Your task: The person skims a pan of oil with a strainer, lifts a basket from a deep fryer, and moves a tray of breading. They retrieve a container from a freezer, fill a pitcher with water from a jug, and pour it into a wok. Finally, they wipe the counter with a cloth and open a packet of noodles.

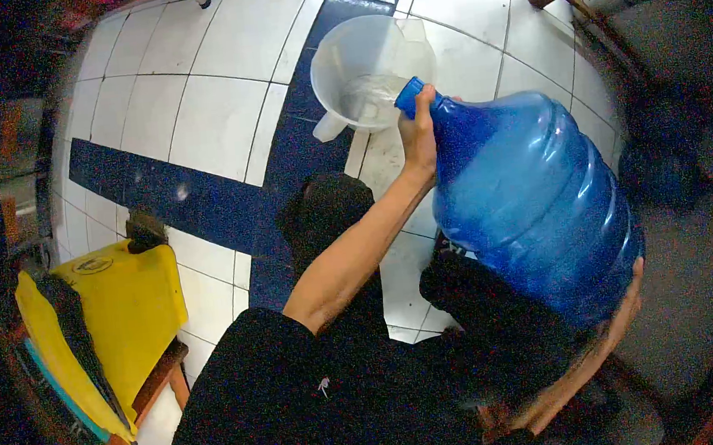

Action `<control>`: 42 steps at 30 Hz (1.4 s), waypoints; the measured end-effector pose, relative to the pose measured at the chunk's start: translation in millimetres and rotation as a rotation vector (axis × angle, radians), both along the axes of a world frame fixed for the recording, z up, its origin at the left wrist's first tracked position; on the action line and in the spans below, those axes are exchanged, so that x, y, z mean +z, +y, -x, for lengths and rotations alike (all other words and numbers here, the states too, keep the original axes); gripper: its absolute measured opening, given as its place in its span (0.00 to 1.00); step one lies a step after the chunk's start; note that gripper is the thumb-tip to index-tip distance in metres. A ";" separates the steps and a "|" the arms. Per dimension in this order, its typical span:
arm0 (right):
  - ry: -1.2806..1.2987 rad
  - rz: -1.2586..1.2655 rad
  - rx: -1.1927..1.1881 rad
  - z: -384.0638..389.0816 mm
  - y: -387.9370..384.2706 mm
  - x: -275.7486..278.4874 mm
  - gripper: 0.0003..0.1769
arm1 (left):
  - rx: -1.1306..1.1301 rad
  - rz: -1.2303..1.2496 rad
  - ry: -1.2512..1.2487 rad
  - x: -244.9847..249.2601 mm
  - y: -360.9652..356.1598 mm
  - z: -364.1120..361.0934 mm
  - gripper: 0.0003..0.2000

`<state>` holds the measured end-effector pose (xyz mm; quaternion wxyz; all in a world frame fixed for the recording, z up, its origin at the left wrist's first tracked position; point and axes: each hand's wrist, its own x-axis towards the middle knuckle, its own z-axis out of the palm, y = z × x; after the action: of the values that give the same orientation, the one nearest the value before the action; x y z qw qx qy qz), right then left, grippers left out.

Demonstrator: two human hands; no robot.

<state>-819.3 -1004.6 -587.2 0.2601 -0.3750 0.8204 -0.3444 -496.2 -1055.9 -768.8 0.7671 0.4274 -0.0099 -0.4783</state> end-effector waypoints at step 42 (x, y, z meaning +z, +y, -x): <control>0.128 0.042 0.005 24.3 -1.2 -8.8 0.44 | -0.017 0.023 0.076 -3.3 -2.4 -1.0 0.20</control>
<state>-843.7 -1005.8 -596.0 0.1999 -0.4037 0.8271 -0.3360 -495.1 -1058.3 -772.1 0.7677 0.4001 0.0100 -0.5004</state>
